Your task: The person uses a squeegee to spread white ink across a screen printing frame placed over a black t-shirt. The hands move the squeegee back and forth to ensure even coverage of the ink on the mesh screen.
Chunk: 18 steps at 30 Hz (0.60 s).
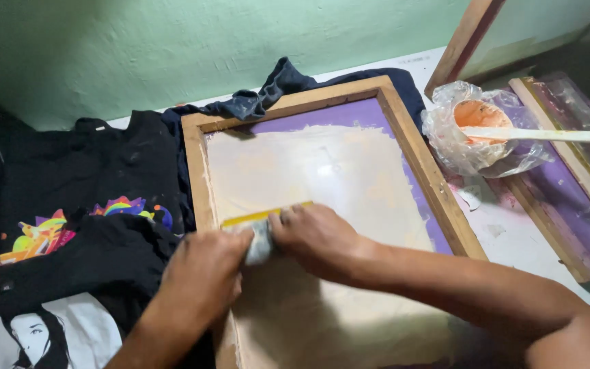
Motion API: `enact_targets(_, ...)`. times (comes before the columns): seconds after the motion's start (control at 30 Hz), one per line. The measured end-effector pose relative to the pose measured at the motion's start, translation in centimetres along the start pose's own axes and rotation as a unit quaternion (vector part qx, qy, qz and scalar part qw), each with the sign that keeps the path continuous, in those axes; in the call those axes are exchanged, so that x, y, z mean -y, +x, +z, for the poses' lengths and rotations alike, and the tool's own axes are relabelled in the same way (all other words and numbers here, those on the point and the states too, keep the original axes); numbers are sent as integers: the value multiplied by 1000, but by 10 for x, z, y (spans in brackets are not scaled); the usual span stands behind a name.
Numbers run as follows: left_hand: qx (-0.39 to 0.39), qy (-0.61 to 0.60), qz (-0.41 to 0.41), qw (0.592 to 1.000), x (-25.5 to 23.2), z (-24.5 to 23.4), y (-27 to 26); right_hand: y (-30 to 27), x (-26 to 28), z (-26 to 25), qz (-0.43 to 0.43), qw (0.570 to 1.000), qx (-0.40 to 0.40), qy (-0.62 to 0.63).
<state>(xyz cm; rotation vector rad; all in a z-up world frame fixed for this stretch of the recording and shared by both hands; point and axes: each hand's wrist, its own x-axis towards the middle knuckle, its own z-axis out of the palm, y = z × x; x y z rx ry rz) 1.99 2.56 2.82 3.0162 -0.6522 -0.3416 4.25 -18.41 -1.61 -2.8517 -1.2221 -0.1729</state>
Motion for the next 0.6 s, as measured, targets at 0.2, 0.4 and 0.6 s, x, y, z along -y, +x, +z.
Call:
enact_targets(0.2,-41,76,183,979,-37,120,-77,-100,62,-11,-97,993,39,-48)
enact_targets(0.4,-1,25,110,994,-40,-6,-16,-43,-7,-72,31,990,125,65)
enact_targets(0.6,-279,134,97,946,-53,48,58,-33,-69,19,60,996,-50,-43)
